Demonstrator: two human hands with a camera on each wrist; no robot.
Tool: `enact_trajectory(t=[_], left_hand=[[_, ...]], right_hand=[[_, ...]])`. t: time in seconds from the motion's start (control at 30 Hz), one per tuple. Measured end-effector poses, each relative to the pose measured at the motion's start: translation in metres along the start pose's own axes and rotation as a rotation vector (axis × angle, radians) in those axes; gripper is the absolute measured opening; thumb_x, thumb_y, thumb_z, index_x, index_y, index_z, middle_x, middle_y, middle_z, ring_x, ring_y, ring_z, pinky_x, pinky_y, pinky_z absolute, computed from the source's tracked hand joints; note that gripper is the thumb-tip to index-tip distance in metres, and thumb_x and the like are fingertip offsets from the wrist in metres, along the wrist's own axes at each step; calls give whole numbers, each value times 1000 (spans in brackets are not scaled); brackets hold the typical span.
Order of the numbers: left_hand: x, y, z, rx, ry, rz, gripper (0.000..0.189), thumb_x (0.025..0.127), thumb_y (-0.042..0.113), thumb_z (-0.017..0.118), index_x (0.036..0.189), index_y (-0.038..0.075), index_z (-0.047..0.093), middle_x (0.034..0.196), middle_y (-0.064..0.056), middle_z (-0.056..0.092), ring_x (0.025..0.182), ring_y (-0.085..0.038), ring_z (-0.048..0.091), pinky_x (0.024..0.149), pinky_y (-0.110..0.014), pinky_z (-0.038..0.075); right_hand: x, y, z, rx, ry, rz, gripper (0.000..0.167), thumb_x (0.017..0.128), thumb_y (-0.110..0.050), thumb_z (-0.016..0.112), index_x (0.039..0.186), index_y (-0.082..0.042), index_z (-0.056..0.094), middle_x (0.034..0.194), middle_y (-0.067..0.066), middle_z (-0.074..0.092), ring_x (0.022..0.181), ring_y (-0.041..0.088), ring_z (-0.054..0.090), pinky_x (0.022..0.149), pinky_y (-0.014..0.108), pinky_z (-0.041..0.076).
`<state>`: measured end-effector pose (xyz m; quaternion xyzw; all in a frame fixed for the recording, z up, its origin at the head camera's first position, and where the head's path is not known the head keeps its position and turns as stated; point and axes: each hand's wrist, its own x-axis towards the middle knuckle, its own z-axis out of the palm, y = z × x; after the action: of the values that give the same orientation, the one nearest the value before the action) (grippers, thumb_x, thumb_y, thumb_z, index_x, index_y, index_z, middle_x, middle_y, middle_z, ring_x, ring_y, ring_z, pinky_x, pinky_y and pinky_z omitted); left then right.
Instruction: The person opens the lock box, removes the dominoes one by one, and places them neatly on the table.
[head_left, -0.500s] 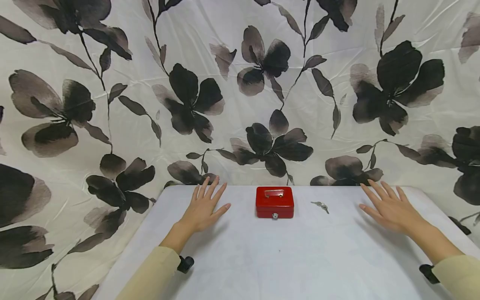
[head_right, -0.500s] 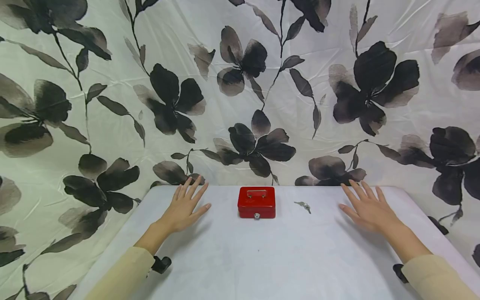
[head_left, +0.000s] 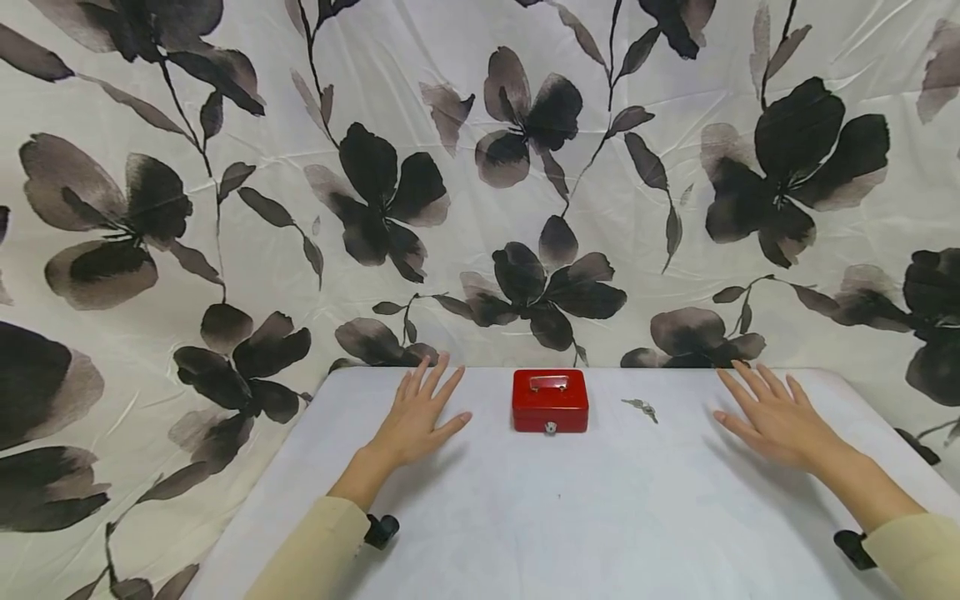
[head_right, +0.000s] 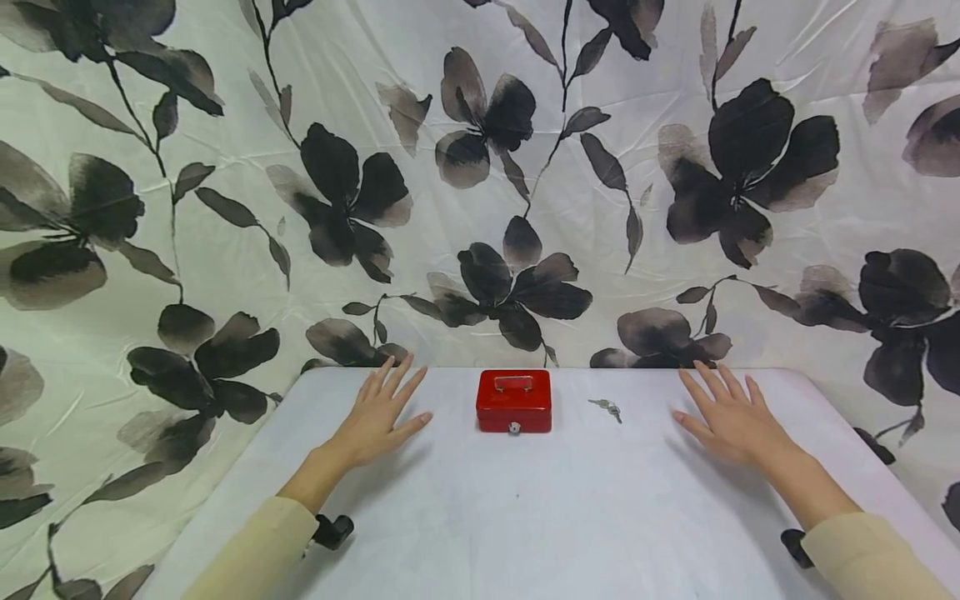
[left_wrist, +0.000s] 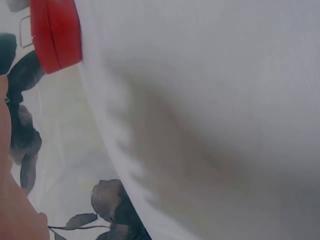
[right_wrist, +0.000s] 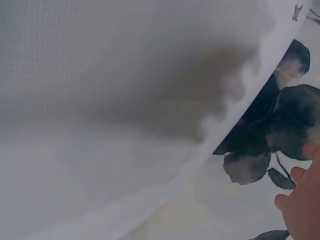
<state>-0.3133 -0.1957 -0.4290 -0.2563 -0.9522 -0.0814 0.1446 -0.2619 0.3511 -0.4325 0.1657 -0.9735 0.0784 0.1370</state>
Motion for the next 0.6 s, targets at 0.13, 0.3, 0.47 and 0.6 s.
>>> enact_trajectory(t=[0.13,0.3,0.47,0.6], left_hand=[[-1,3,2,-35,5,3,79,100,58,53,164,22,24,172,-8,10,157,-38,5,121,-64,10],[-2,7,3,-143,-1,-3,81,99,52,60,164,20,24,171,-8,12,155,-42,14,119,-66,17],[-1,11,3,-256,-26,-20,85,97,46,67,164,21,22,171,-7,14,153,-40,18,117,-68,20],[2,14,4,-324,-51,-39,90,94,40,72,165,22,20,171,-6,15,153,-37,20,117,-65,24]], right_hand=[[2,-4,2,76,-24,13,72,105,-44,53,157,1,31,160,32,24,144,60,19,110,78,9],[5,-9,4,163,-33,21,72,104,-41,57,155,3,33,159,35,23,143,62,18,109,78,12],[8,-17,5,216,-32,6,72,102,-37,62,153,6,35,157,38,25,139,64,23,106,77,20],[11,-24,4,272,-32,8,74,100,-35,64,153,7,34,156,38,25,138,63,25,102,79,23]])
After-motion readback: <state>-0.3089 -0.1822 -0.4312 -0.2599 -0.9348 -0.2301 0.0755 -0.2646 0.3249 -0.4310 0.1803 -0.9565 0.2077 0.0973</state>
